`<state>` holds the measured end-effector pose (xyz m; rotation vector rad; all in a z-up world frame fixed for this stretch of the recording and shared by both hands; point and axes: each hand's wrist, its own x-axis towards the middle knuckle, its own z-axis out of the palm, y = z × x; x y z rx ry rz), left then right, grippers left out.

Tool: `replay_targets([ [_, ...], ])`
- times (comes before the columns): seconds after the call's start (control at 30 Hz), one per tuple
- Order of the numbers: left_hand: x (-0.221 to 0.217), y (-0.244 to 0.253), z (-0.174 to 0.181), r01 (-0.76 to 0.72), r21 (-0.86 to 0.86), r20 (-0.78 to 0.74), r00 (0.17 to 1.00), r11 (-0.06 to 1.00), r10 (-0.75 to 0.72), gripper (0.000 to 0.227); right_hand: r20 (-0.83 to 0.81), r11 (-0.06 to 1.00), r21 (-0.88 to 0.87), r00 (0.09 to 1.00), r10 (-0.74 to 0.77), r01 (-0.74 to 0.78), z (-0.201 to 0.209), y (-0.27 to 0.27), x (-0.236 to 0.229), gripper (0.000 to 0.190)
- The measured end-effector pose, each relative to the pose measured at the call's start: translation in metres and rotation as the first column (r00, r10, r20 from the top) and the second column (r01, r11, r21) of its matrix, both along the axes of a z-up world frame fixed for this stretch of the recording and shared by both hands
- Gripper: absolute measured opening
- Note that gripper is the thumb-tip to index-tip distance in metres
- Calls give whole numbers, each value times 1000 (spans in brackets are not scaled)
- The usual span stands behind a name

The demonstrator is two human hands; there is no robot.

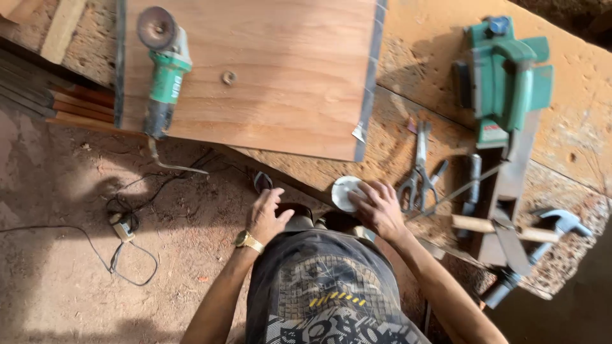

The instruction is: The recorder uses a hammer and a metal pipe to punch a hole in a circular sandpaper disc, then installs it onto an angle grinder.

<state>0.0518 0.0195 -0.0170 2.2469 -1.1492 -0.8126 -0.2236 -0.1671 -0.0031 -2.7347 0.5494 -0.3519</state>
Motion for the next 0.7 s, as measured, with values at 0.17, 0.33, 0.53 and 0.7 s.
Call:
replay_targets([
  [0.17,60,-41,56,118,-291,-418,877,949,-238,85,-99,264,848,626,-774,460,30,65,52,14],
  [0.33,147,-41,64,117,-373,-582,744,921,-330,73,-81,-70,997,523,-848,40,97,84,230,17],
  [0.53,234,-44,130,-175,-216,-633,774,961,-1,36,-59,-23,997,577,-815,69,112,70,348,31],
  [0.7,247,-34,121,-384,-230,-797,602,894,53,33,-45,-161,973,547,-836,-167,100,67,366,18],
])
